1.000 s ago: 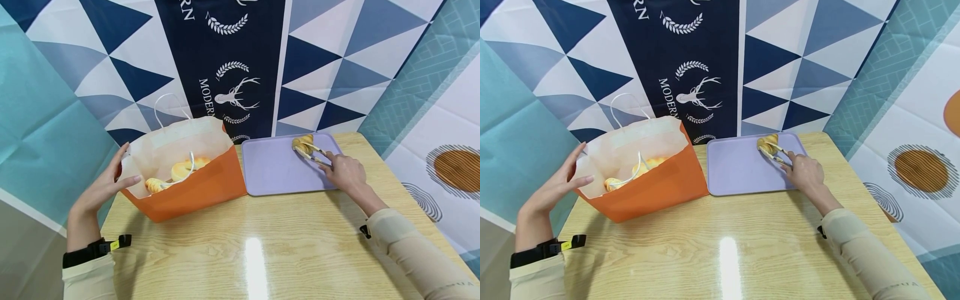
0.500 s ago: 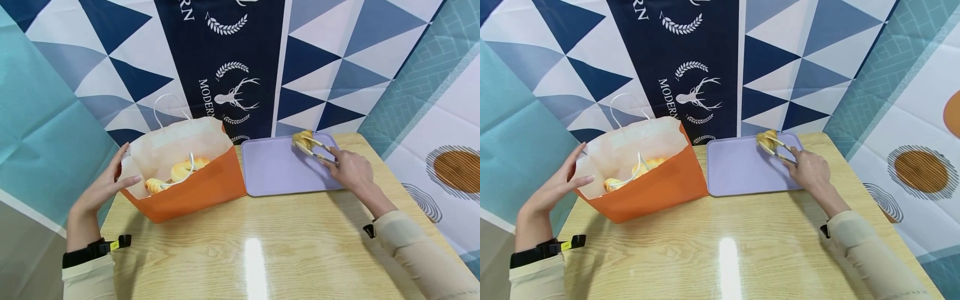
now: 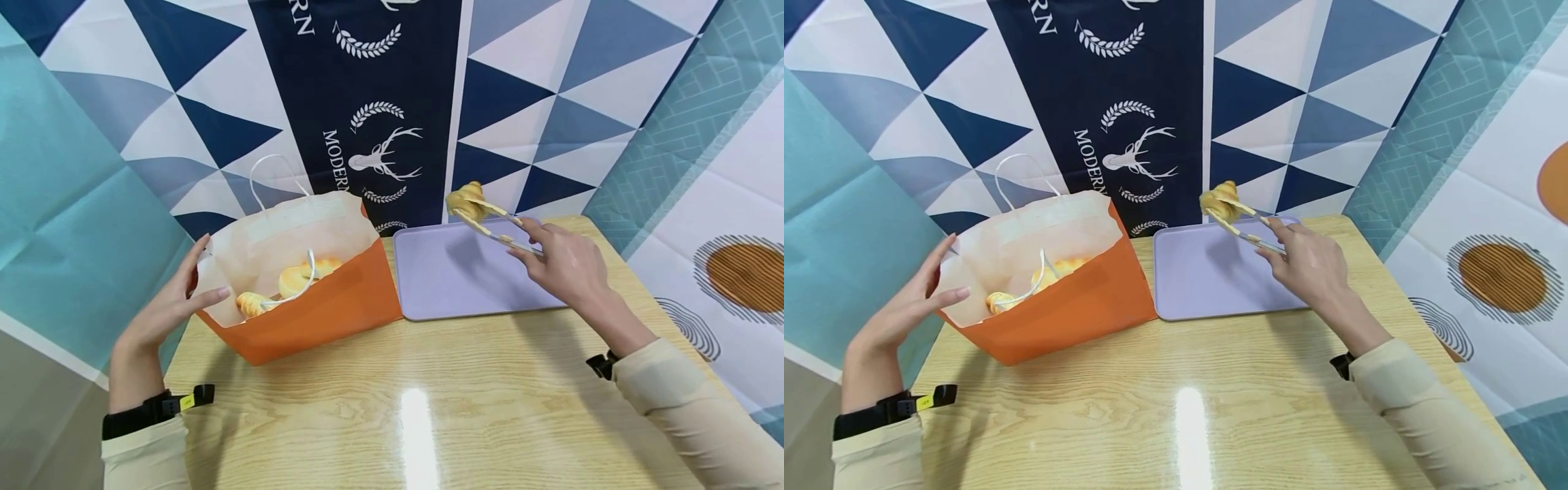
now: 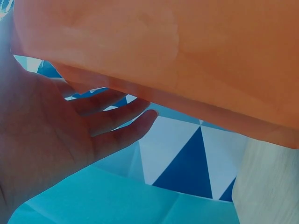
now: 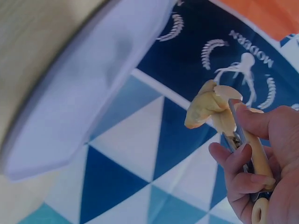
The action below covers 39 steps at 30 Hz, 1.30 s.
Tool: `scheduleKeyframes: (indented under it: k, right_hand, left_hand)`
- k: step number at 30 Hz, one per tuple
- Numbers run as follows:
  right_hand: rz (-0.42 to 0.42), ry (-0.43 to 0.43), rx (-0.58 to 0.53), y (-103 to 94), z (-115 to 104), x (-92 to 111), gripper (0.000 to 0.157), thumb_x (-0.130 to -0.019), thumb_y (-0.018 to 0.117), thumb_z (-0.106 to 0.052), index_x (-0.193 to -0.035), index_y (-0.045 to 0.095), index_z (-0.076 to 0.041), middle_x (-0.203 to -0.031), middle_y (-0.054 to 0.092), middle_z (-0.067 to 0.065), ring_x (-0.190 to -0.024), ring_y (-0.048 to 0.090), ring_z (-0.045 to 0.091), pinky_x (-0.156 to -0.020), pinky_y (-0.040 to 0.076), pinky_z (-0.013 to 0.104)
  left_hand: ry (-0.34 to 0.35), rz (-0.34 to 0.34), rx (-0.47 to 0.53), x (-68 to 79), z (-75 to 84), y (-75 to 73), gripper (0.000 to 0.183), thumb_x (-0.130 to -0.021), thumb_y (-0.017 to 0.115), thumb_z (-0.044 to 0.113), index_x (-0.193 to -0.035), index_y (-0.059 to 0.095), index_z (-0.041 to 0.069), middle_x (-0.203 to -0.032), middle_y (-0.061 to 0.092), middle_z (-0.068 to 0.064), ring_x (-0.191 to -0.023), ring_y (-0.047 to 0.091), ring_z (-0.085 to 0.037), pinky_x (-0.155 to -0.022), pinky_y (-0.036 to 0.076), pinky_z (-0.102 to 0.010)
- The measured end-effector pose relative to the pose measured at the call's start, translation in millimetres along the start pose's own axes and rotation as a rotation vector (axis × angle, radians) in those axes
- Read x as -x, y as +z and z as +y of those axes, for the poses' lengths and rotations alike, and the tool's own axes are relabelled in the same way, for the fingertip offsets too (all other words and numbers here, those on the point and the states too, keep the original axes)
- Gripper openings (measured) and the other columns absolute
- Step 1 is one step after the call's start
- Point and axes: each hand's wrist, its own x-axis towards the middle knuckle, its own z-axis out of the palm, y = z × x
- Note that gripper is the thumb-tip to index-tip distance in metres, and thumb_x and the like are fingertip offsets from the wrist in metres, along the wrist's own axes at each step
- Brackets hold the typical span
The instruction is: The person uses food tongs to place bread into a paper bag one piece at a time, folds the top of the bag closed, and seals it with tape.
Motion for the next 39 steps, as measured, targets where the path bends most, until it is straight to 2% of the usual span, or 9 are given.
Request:
scheduleKeyframes:
  k: [3,9,12,17,24,32,39]
  right_hand:
    - [0.011,-0.028,-0.008,-7.9,-12,-6,0.053,-0.084,0.075,-0.036,-0.131,0.065,-0.014,-0.089,0.073,0.013,-0.049,0.054,0.023,-0.034,0.038,0.036]
    - [0.036,-0.075,0.010,-20.4,-33,-17,0.057,-0.085,0.074,-0.039,-0.134,0.063,-0.013,-0.078,0.067,0.008,-0.045,0.048,0.019,-0.033,0.033,0.032]
    - [0.058,-0.097,0.001,-26.3,-45,-23,0.056,-0.085,0.074,-0.040,-0.133,0.064,-0.014,-0.077,0.066,0.006,-0.046,0.045,0.019,-0.034,0.033,0.032]
    - [0.093,-0.137,-0.036,-34.0,-63,-32,0.055,-0.084,0.075,-0.038,-0.133,0.064,-0.016,-0.086,0.070,0.008,-0.047,0.049,0.019,-0.035,0.036,0.034]
    - [0.126,-0.216,-0.047,-43.0,-82,-41,0.055,-0.084,0.076,-0.035,-0.135,0.064,-0.016,-0.077,0.066,0.003,-0.043,0.045,0.014,-0.033,0.034,0.031]
    - [0.137,-0.307,-0.067,-46.6,-105,-52,0.056,-0.085,0.075,-0.036,-0.135,0.063,-0.014,-0.084,0.070,0.005,-0.044,0.049,0.012,-0.033,0.036,0.030]
    - [0.104,-0.358,-0.118,-45.3,-126,-57,0.058,-0.087,0.073,-0.040,-0.138,0.061,-0.014,-0.089,0.069,0.002,-0.049,0.051,0.009,-0.039,0.043,0.030]
  left_hand:
    - [-0.001,0.001,0.002,0.0,-0.4,-0.4,0.095,-0.094,0.060,0.018,-0.158,-0.007,0.035,-0.162,0.009,-0.017,-0.138,0.017,-0.040,-0.099,0.024,-0.082]
    - [-0.010,-0.002,-0.007,-1.2,-0.1,-1.1,0.094,-0.094,0.060,0.021,-0.158,-0.008,0.035,-0.163,0.008,-0.016,-0.139,0.016,-0.040,-0.099,0.022,-0.083]
    - [-0.017,-0.001,-0.007,-1.3,0.7,-1.7,0.094,-0.094,0.060,0.021,-0.158,-0.008,0.036,-0.163,0.007,-0.016,-0.140,0.015,-0.040,-0.100,0.022,-0.083]
    - [-0.030,0.000,-0.005,-2.0,2.1,-2.5,0.094,-0.094,0.060,0.022,-0.157,-0.008,0.039,-0.164,0.004,-0.014,-0.141,0.012,-0.040,-0.099,0.022,-0.084]
    - [-0.034,-0.007,-0.001,-2.6,2.0,-2.6,0.095,-0.094,0.060,0.022,-0.158,-0.009,0.036,-0.164,0.004,-0.014,-0.140,0.014,-0.040,-0.099,0.023,-0.083]
    - [-0.020,-0.004,-0.001,-3.0,1.4,-2.0,0.094,-0.095,0.059,0.022,-0.158,-0.008,0.037,-0.164,0.005,-0.014,-0.140,0.015,-0.039,-0.100,0.023,-0.082]
    - [-0.014,-0.008,0.006,-3.5,1.5,-1.7,0.094,-0.094,0.060,0.021,-0.158,-0.008,0.036,-0.164,0.005,-0.015,-0.139,0.016,-0.039,-0.100,0.023,-0.083]
